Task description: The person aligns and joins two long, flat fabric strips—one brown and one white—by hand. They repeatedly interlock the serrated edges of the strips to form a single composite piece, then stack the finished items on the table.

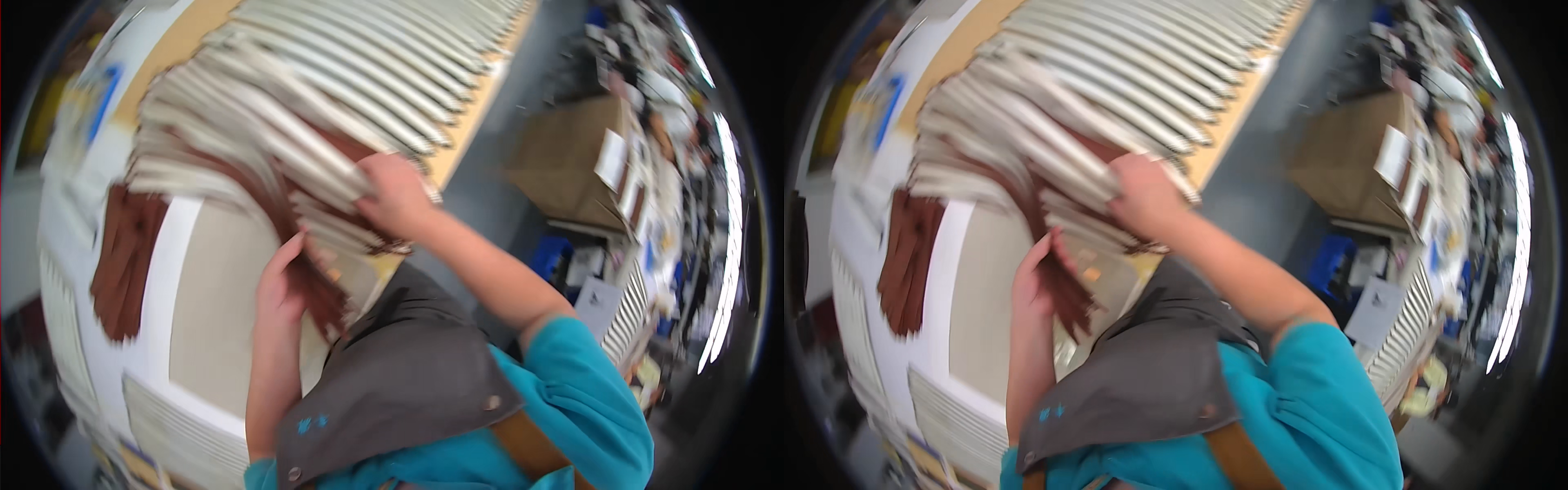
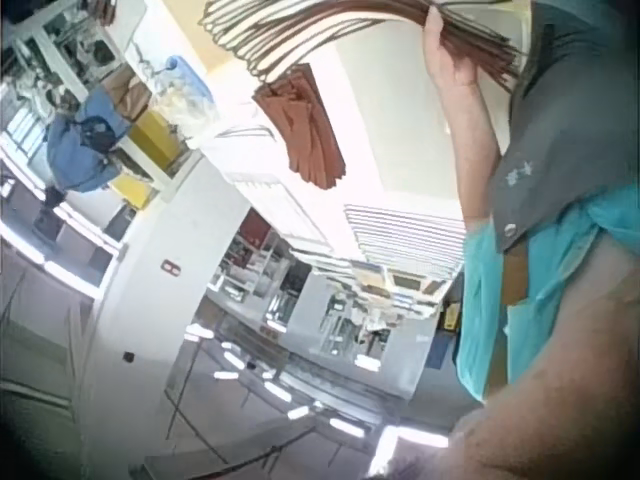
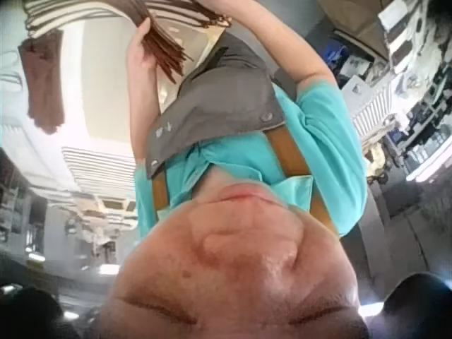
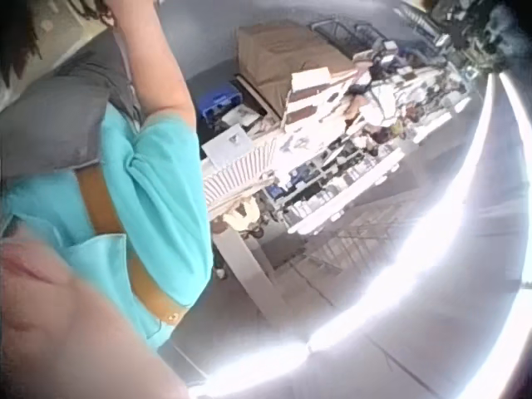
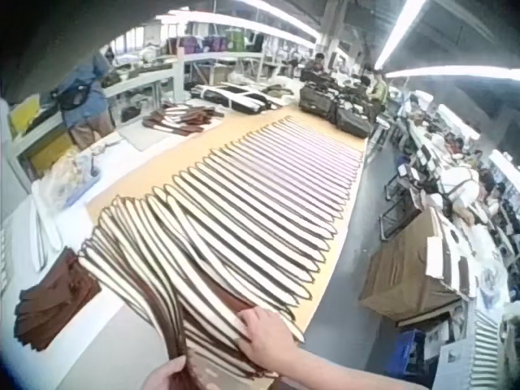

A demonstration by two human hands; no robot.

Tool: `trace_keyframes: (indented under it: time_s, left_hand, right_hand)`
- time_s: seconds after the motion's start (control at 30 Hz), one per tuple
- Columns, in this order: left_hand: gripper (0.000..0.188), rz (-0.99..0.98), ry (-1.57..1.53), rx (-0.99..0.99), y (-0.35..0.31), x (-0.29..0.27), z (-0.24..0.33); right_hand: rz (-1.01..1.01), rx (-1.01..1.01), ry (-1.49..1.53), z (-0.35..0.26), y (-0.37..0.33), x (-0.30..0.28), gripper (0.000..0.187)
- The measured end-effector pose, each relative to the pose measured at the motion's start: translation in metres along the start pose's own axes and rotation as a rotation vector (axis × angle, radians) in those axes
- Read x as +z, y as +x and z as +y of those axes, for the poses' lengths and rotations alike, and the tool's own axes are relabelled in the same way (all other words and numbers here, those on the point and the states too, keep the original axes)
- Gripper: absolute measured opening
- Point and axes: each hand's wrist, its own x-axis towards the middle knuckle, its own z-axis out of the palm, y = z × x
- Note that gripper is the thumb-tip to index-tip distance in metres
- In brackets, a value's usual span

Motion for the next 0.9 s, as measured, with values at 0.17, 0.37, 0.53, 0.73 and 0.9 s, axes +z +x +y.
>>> trace_keyframes:
  time_s: [0.17, 0.37, 0.53, 0.73, 0.9]
  left_hand:
    - [0.022, -0.135, -0.145, 0.0, 0.002, -0.04, 0.01]
    - [0.029, -0.126, -0.217, 0.003, -0.015, -0.034, 0.013]
    - [0.03, -0.149, -0.191, -0.004, -0.008, -0.04, 0.009]
    - [0.032, -0.146, -0.153, -0.022, -0.004, -0.041, 0.011]
    - [0.032, -0.135, -0.132, 0.001, -0.003, -0.043, 0.009]
  right_hand:
    - [-0.08, 0.097, -0.022, -0.012, 0.008, -0.006, 0.046]
    - [-0.236, 0.314, 0.132, -0.005, 0.023, -0.02, 0.031]
    - [0.021, -0.123, 0.068, -0.022, 0.011, -0.016, 0.03]
    - [-0.051, -0.235, -0.238, -0.024, -0.019, 0.007, 0.052]
    - [-0.04, -0.208, -0.227, -0.031, -0.021, 0.006, 0.06]
